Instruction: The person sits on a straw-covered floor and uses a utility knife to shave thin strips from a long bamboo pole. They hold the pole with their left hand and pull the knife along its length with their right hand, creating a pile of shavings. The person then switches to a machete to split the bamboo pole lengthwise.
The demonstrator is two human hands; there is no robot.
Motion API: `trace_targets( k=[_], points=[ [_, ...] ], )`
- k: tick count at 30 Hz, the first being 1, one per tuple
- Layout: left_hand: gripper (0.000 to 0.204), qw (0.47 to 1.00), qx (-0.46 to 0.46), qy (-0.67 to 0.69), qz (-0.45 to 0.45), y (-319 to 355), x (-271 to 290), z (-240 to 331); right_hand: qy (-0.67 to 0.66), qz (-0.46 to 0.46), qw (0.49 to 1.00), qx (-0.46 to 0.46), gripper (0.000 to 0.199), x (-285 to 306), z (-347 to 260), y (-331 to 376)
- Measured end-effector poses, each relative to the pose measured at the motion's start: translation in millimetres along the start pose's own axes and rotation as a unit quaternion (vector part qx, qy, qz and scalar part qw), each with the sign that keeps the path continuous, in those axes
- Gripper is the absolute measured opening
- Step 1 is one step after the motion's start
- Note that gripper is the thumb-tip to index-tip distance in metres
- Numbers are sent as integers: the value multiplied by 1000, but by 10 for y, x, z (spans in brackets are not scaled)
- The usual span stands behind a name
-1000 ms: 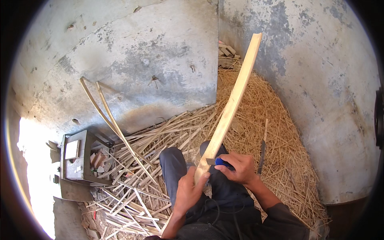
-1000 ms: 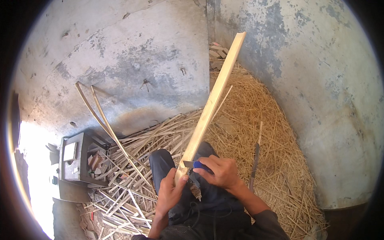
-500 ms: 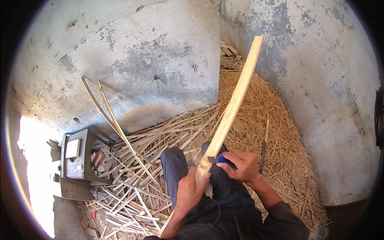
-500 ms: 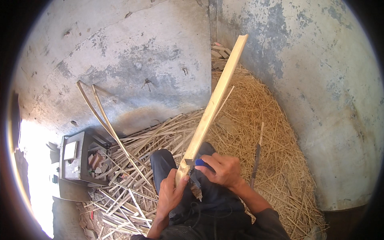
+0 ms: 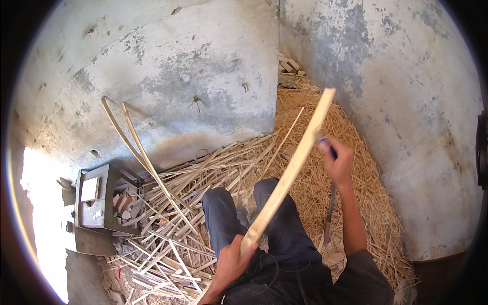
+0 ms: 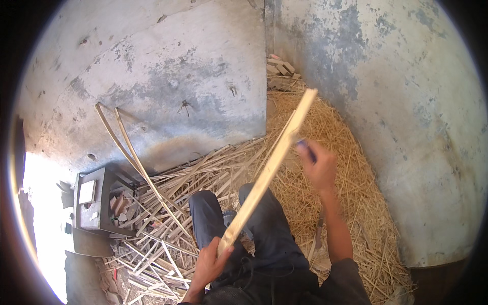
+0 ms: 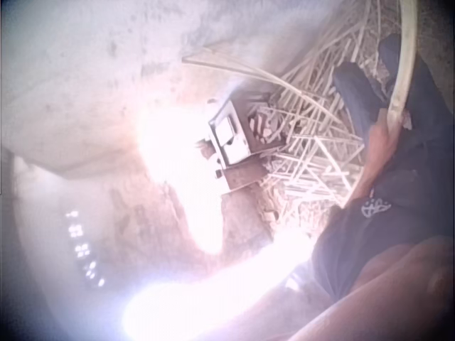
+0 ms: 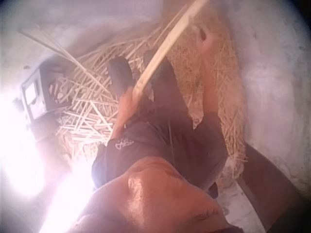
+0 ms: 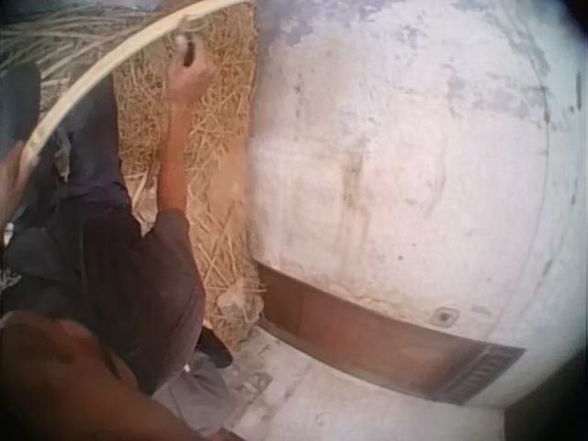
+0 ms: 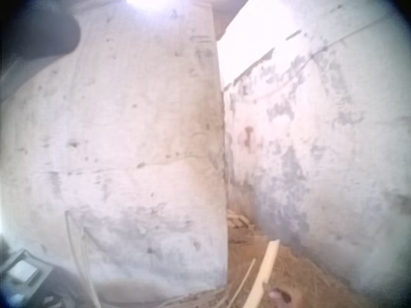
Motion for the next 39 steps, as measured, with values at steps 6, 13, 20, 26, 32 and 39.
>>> trace_targets(
  k=[6, 13, 20, 26, 32, 39],
  points=[
    [42, 996, 46, -38, -66, 338, 11, -320, 60, 135, 986, -75, 46, 466, 1412, -645],
    [37, 997, 70, 17, 36, 51, 147, -263, 3, -8, 990, -140, 46, 224, 926, -161],
    [38, 995, -12, 8, 100, -396, 190, 305, -136, -100, 981, 92, 33, -158, -806, 870],
    [41, 994, -30, 50, 91, -478, 176, 603, -111, -117, 972, 173, 34, -214, -1226, 1130],
    [42, 995, -33, 35, 84, -477, 166, 673, -117, -109, 970, 184, 34, -181, -1310, 1117],
    [43, 996, -20, 38, 72, -468, 155, 652, -92, -103, 971, 193, 32, -133, -1365, 1067]
  ],
)
Point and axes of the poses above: each hand's wrist, its own y-axis away from the middle knuckle, its own x-axis out of the back of the hand, z = x × y, the point moved 10 cm from there along -y, towards the middle knuckle, and after that the axes turned 10 degrees about z, right-handed, at the moved point
